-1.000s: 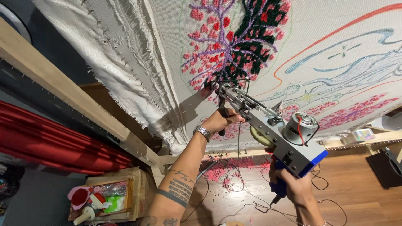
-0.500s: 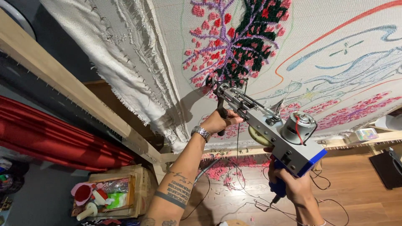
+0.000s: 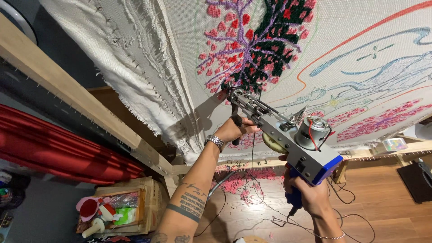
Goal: Using a tufting gun to create a rug on a large canvas frame.
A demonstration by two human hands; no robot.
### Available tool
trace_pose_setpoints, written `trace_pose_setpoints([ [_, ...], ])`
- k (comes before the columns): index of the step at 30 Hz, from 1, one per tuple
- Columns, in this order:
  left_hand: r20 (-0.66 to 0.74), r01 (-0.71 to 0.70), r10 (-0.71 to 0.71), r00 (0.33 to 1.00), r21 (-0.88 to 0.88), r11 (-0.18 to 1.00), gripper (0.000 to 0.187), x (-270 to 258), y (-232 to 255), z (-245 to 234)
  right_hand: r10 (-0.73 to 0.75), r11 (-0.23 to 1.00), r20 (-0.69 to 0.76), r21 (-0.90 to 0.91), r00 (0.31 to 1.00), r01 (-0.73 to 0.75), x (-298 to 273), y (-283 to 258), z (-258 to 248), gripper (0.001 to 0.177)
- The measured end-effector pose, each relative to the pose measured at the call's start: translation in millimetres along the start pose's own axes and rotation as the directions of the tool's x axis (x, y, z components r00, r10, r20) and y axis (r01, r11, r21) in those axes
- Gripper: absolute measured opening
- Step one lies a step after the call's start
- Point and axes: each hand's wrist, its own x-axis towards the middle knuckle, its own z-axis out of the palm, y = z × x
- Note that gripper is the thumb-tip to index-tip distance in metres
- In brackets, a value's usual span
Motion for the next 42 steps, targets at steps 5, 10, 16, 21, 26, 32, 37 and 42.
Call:
trace_pose_setpoints([
  [5, -0.005, 0.032, -0.033, 0.999, -0.106, 0.994, 0.045, 15, -15, -6, -0.007, 1.000, -0.020, -0.014, 1.000, 0.007, 8, -8, 12, 0.036],
  [10, 0.011, -0.007, 0.011, 1.000, -0.264, 0.964, 0.039, 37, -39, -10, -0.038, 0.999, 0.007, 0.002, 0.999, 0.038, 20, 13, 11, 0.038],
  [16, -0.076, -0.074, 0.061, 0.995, -0.183, 0.980, 0.021, 101, -112, -24, -0.034, 0.955, -0.117, -0.298, 0.993, -0.003, 31, 49, 21, 0.019],
  [21, -0.214, 0.021, -0.072, 0.974, -0.234, 0.972, 0.018, 142, -138, -35, -0.325, 0.879, -0.052, -0.386, 0.944, 0.282, 49, 39, 53, 0.035],
  [26, -0.206, 0.003, -0.017, 0.978, -0.068, 0.998, 0.025, 122, -125, -52, -0.185, 0.932, -0.153, -0.340, 0.971, 0.124, 48, 70, 50, 0.032],
  [32, -0.136, 0.014, -0.008, 0.991, 0.041, 0.999, 0.035, 95, -93, -59, -0.055, 0.989, -0.150, -0.144, 0.987, 0.033, 42, 62, 57, 0.025],
  [37, -0.127, 0.123, -0.116, 0.985, 0.048, 0.991, 0.059, 104, -98, -62, -0.010, 0.996, -0.163, -0.090, 0.987, -0.005, 42, 50, 63, 0.024],
  [42, -0.109, 0.140, -0.128, 0.986, 0.109, 0.984, 0.058, 101, -98, -60, -0.053, 0.987, -0.160, -0.156, 0.986, 0.028, 40, 79, 49, 0.011],
])
